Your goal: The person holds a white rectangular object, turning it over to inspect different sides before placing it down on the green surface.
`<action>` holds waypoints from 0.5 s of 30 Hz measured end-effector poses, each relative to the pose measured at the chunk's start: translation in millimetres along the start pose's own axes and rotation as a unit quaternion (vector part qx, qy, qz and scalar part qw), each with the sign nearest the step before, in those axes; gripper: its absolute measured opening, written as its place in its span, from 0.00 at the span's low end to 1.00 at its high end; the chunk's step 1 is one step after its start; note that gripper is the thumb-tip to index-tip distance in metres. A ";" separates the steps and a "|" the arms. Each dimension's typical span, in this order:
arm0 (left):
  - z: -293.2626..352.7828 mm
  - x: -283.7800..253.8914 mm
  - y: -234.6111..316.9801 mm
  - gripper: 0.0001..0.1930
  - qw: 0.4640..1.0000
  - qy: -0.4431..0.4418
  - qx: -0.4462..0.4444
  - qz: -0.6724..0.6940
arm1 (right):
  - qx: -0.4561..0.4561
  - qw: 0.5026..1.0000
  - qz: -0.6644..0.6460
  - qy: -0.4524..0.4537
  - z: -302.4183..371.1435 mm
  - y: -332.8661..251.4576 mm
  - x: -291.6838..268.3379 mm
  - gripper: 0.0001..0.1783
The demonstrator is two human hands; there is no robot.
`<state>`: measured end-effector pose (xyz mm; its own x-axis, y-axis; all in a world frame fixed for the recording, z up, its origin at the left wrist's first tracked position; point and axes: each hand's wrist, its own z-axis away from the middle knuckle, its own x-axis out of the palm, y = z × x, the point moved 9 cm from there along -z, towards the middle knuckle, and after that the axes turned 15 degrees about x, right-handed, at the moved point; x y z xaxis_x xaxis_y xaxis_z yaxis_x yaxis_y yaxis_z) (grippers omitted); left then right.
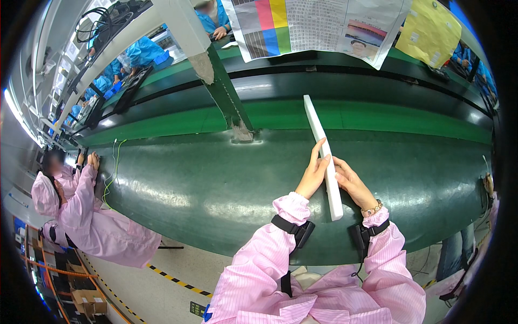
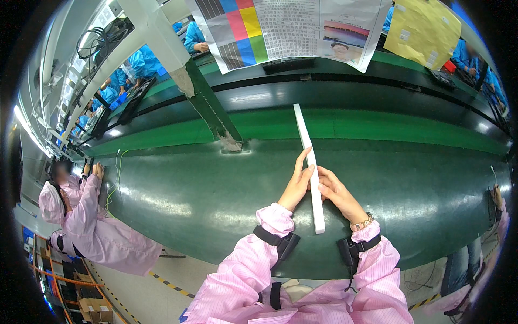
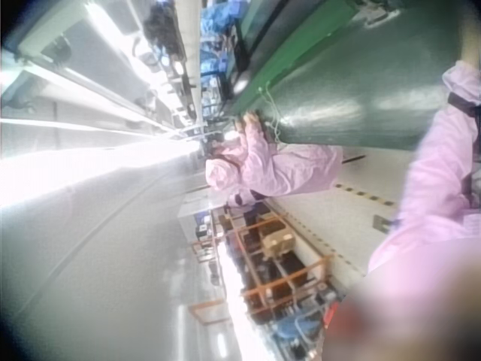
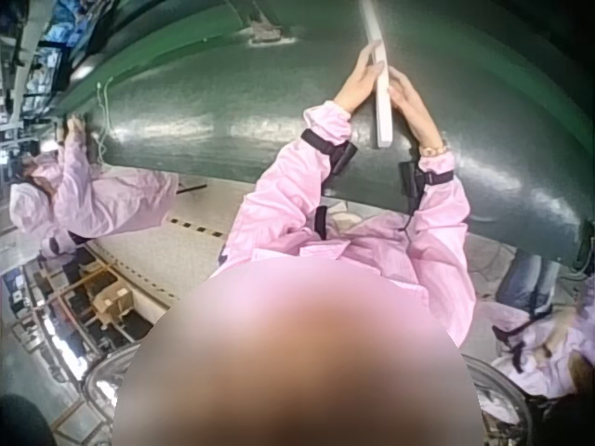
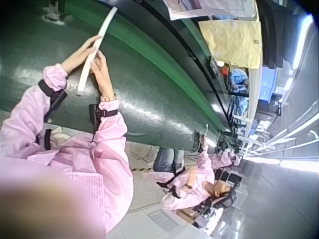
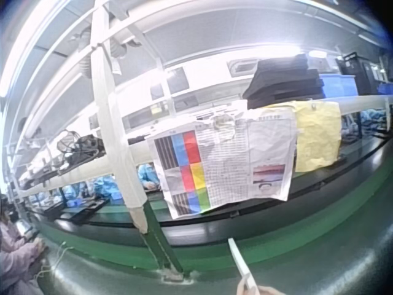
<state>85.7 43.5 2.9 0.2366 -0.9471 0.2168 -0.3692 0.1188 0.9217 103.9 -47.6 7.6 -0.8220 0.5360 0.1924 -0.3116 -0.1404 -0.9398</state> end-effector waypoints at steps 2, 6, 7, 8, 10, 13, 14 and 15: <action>-0.3 -0.2 0.5 0.26 1.000 0.002 0.003 -0.002 | 0.001 1.000 -0.001 0.001 0.5 -0.5 0.1 0.35; 0.1 -0.8 -1.3 0.26 1.000 -0.002 0.001 -0.003 | 0.005 1.000 -0.005 -0.002 0.7 -0.4 0.8 0.35; 0.4 -0.9 -1.6 0.26 1.000 0.004 -0.005 0.009 | 0.006 1.000 -0.008 -0.003 0.7 -0.1 0.8 0.35; 0.8 -1.0 -2.2 0.27 1.000 0.009 -0.011 0.021 | 0.006 1.000 -0.008 -0.003 0.7 0.0 0.9 0.35; 0.7 -1.1 -3.2 0.26 1.000 0.005 -0.008 0.013 | 0.007 1.000 -0.008 0.000 0.6 0.5 0.3 0.35; 0.2 -0.7 -2.9 0.26 1.000 0.002 -0.002 0.007 | 0.006 1.000 -0.006 -0.003 0.5 0.5 0.2 0.35; 0.0 -0.7 -2.8 0.26 1.000 0.003 0.000 0.009 | 0.006 1.000 -0.006 -0.003 0.6 0.6 0.1 0.35; 0.0 -0.8 -3.1 0.26 1.000 0.003 0.000 0.009 | 0.005 1.000 -0.005 -0.002 0.8 0.5 0.1 0.35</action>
<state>86.7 43.9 -0.2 0.2354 -0.9430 0.2351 -0.3736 0.1355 0.9177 103.3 -48.3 7.4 -0.8214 0.5333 0.2023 -0.3236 -0.1438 -0.9352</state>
